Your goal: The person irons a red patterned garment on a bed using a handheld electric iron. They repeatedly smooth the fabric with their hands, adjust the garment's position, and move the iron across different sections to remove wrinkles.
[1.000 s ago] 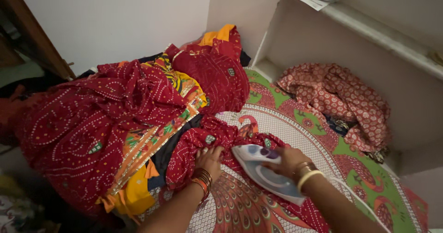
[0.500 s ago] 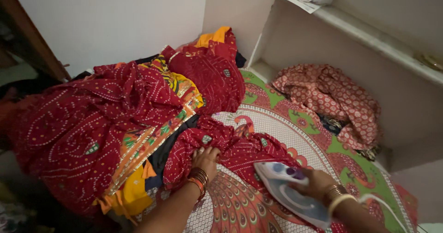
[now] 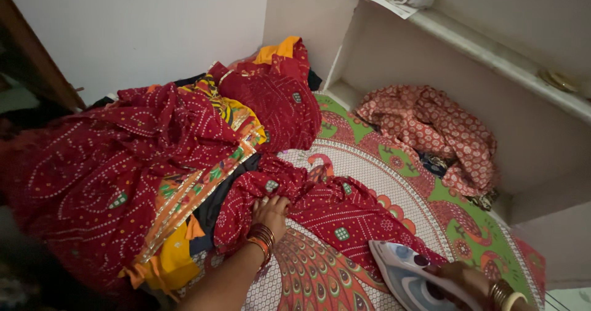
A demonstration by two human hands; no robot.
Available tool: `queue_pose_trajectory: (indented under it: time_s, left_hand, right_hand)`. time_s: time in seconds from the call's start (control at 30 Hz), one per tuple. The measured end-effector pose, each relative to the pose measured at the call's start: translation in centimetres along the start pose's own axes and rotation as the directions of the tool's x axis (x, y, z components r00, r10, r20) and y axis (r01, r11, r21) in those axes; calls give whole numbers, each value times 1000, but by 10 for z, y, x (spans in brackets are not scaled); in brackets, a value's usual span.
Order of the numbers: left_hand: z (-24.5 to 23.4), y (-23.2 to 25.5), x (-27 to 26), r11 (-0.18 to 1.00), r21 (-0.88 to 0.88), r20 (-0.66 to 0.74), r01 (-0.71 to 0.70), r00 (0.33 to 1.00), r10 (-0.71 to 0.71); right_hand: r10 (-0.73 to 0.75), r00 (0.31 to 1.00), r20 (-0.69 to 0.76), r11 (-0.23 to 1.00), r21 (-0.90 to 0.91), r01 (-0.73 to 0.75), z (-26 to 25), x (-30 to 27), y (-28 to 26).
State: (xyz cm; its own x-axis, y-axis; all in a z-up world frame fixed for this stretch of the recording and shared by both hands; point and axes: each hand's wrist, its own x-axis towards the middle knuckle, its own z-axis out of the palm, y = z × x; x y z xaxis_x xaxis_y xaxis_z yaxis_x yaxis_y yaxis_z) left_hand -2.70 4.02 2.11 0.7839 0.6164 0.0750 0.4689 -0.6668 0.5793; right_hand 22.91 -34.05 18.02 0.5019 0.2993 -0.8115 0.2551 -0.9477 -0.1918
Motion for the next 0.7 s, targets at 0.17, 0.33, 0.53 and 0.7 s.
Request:
queue_pose_trajectory:
  time_s: [0.17,0.33,0.53,0.7]
  left_hand:
    - [-2,3,-1,1000,5,24,12,1000,-12]
    - [1,1,2,1000,12,20,-15,1000,15]
    - [5,-3,0,999,5,-63,-32,998,32]
    - [5,-3,1,999,-4,-64,-43,997,42]
  right_hand:
    - [15,1000,18,999,39,-15,4,-3,4]
    - [-132,991,-26,969,-213,123,0,13,23]
    - [-752,659,-4,351,-848,396,5,63,94]
    - [-198,846,-495,931,-364,5,41,47,46]
